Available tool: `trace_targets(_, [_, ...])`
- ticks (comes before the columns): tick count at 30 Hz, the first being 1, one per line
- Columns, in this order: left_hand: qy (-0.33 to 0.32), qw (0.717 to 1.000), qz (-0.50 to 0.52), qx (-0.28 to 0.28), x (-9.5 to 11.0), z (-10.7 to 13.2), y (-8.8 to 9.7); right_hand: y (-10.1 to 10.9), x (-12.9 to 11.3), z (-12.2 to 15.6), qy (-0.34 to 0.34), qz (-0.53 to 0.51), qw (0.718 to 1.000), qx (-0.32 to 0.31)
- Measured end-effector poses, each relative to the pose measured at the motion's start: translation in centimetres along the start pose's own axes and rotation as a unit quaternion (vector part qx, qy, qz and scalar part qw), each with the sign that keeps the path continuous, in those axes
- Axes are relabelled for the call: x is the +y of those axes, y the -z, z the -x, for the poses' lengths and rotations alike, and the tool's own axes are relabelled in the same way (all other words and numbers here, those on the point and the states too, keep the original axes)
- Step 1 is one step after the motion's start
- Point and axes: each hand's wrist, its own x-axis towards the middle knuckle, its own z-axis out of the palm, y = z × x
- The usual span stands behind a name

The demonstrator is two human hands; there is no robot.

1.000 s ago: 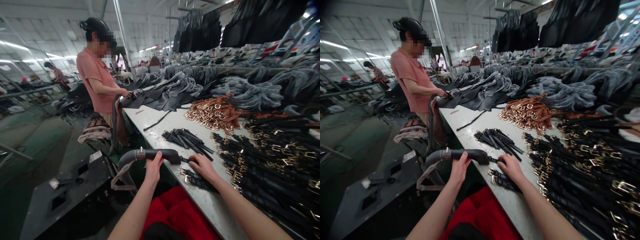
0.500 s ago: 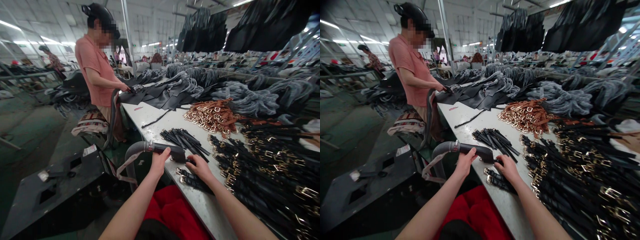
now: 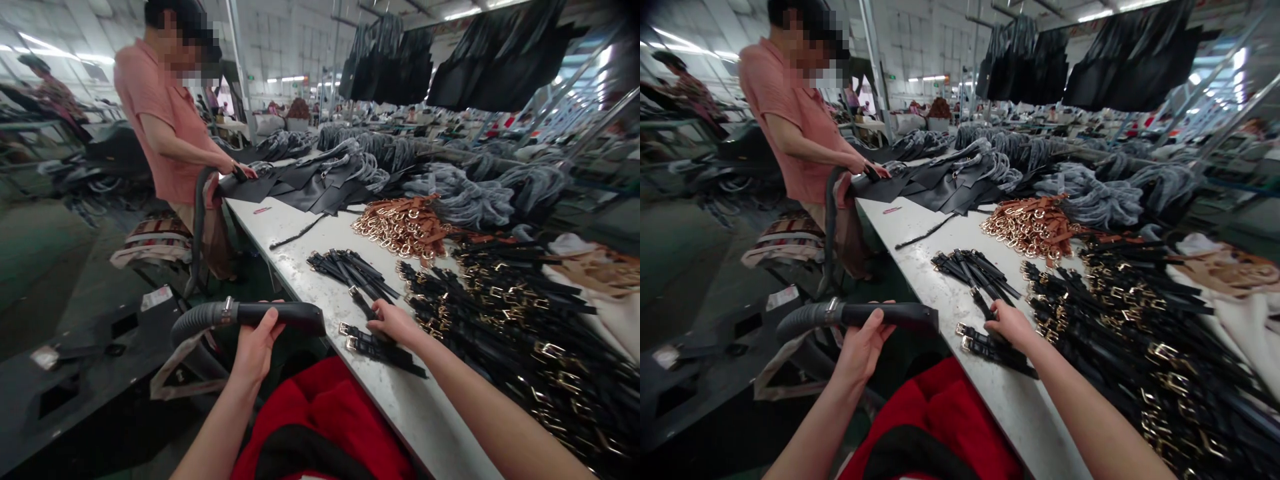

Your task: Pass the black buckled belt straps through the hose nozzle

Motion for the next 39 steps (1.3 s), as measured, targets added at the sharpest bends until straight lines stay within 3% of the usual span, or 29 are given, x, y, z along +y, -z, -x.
trace_targets(8, [0.022,0.999,0.026,-0.01,1.0,1.5,0.5,1.9,1.1,6.8,0.024,-0.058,0.998,-0.024])
trace_targets(12, [0.033,0.999,0.018,-0.002,1.4,2.1,0.4,0.9,-0.3,9.3,0.036,0.05,0.998,-0.013])
trace_targets(17, [0.042,0.999,0.004,0.014,1.9,2.3,0.4,0.2,-1.4,9.7,-0.031,0.164,0.985,-0.051])
trace_targets(20, [0.062,0.998,0.007,0.023,1.9,2.3,0.4,0.7,-2.1,9.5,-0.028,0.194,0.979,-0.057])
trace_targets(23, [0.074,0.997,0.013,0.034,1.9,2.1,0.4,2.9,-2.5,9.0,-0.015,0.236,0.971,-0.047])
trace_targets(25, [0.071,0.997,0.02,0.04,2.0,2.0,0.3,5.8,-2.1,8.5,-0.004,0.266,0.963,-0.031])
trace_targets(29, [0.076,0.995,0.042,0.044,2.3,2.0,-0.3,12.6,-0.2,6.2,0.032,0.332,0.943,0.016])
trace_targets(32, [0.092,0.993,0.053,0.048,2.3,2.1,-0.5,15.6,2.2,3.7,0.055,0.404,0.912,0.039])
trace_targets(35, [0.106,0.992,0.06,0.044,2.1,2.1,-0.3,15.7,5.2,1.7,0.042,0.421,0.905,0.052])
trace_targets(39, [0.109,0.991,0.054,0.048,1.9,1.7,0.2,13.3,9.9,1.3,0.032,0.427,0.903,0.044])
